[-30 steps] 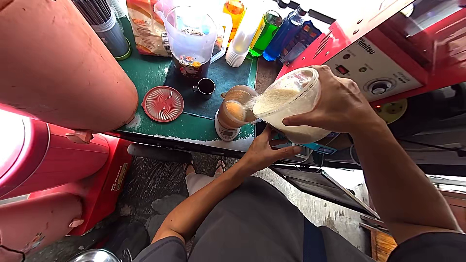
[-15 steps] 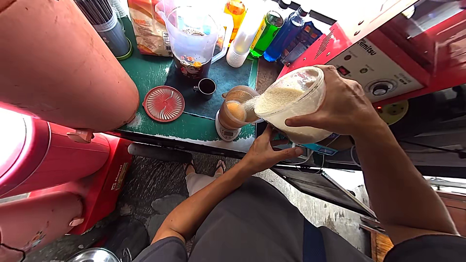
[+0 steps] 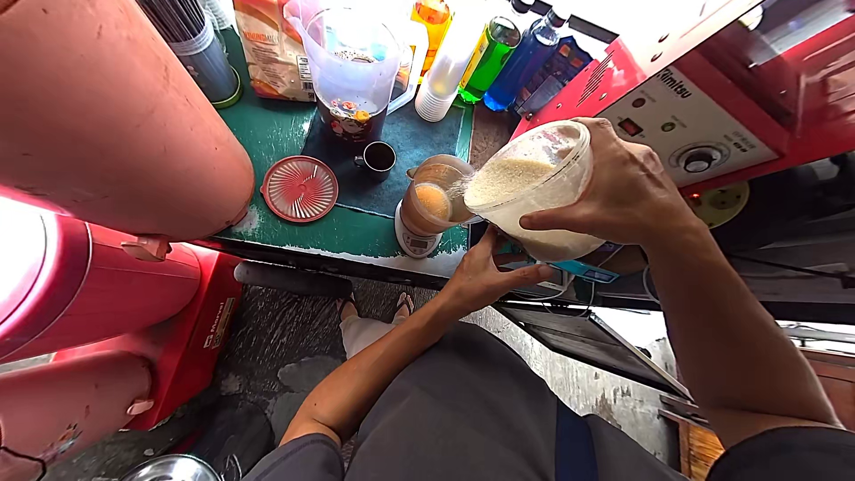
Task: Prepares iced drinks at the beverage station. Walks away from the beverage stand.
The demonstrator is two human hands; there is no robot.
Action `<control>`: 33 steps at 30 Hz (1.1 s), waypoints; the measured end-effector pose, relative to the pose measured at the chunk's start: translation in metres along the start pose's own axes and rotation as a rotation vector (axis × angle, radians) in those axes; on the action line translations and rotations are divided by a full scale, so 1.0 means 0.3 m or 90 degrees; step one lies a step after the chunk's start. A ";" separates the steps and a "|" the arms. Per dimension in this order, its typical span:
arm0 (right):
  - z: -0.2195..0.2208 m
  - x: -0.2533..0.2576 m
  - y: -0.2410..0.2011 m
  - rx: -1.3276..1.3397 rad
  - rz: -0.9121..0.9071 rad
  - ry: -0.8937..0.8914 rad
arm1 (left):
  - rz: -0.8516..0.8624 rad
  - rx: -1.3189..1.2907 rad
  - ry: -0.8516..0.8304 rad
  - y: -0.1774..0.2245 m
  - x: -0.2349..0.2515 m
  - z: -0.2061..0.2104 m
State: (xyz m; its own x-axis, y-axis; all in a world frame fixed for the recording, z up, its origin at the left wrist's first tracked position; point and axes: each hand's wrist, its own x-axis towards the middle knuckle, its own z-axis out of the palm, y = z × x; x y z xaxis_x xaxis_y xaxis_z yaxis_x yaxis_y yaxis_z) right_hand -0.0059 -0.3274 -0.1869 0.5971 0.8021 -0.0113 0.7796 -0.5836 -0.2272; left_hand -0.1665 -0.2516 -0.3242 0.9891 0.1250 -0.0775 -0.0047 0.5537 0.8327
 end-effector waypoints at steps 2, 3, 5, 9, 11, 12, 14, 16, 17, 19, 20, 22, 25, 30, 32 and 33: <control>-0.001 -0.001 0.004 0.004 -0.002 0.001 | 0.004 0.003 -0.001 -0.002 0.000 0.000; -0.003 -0.001 0.005 0.007 0.000 0.004 | 0.006 0.004 -0.002 0.000 0.001 -0.001; -0.002 -0.004 0.009 0.015 0.008 0.012 | 0.008 0.011 0.001 0.003 0.001 -0.005; -0.002 -0.022 0.025 0.048 0.023 0.027 | 0.014 0.025 0.016 0.002 0.002 -0.002; 0.004 -0.045 0.045 0.087 0.036 0.045 | 0.025 0.055 0.031 -0.003 0.001 -0.002; 0.013 -0.063 0.061 0.109 0.042 0.062 | 0.034 0.075 0.039 -0.002 -0.001 -0.003; 0.046 -0.112 0.104 0.168 0.028 0.110 | 0.046 0.100 0.059 0.010 -0.014 -0.002; 0.104 -0.161 0.130 0.282 -0.017 0.188 | 0.050 0.086 0.072 0.039 -0.043 -0.007; 0.140 -0.184 0.124 0.346 -0.041 0.234 | 0.053 0.071 0.074 0.055 -0.063 -0.012; 0.215 -0.226 0.073 0.451 -0.068 0.315 | 0.062 0.029 0.083 0.095 -0.116 -0.031; 0.254 -0.240 0.031 0.475 -0.081 0.347 | 0.067 0.003 0.100 0.115 -0.152 -0.045; 0.338 -0.260 -0.057 0.475 -0.127 0.375 | 0.077 -0.008 0.147 0.157 -0.241 -0.090; 0.466 -0.247 -0.189 0.488 -0.199 0.357 | 0.091 0.020 0.251 0.203 -0.395 -0.172; 0.615 -0.169 -0.405 0.626 -0.253 0.331 | 0.097 -0.046 0.388 0.207 -0.563 -0.306; 0.651 -0.156 -0.458 0.629 -0.247 0.322 | 0.106 -0.065 0.408 0.197 -0.604 -0.344; 0.667 -0.152 -0.477 0.626 -0.246 0.319 | 0.113 -0.068 0.413 0.193 -0.616 -0.362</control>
State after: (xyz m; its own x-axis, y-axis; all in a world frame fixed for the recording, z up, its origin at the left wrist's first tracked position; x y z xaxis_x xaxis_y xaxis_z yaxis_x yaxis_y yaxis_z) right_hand -0.1824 -0.2551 -0.3488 0.5306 0.6374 0.5587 0.5750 0.2135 -0.7898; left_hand -0.3656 -0.1532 -0.3211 0.6843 0.6710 -0.2854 -0.2067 0.5538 0.8066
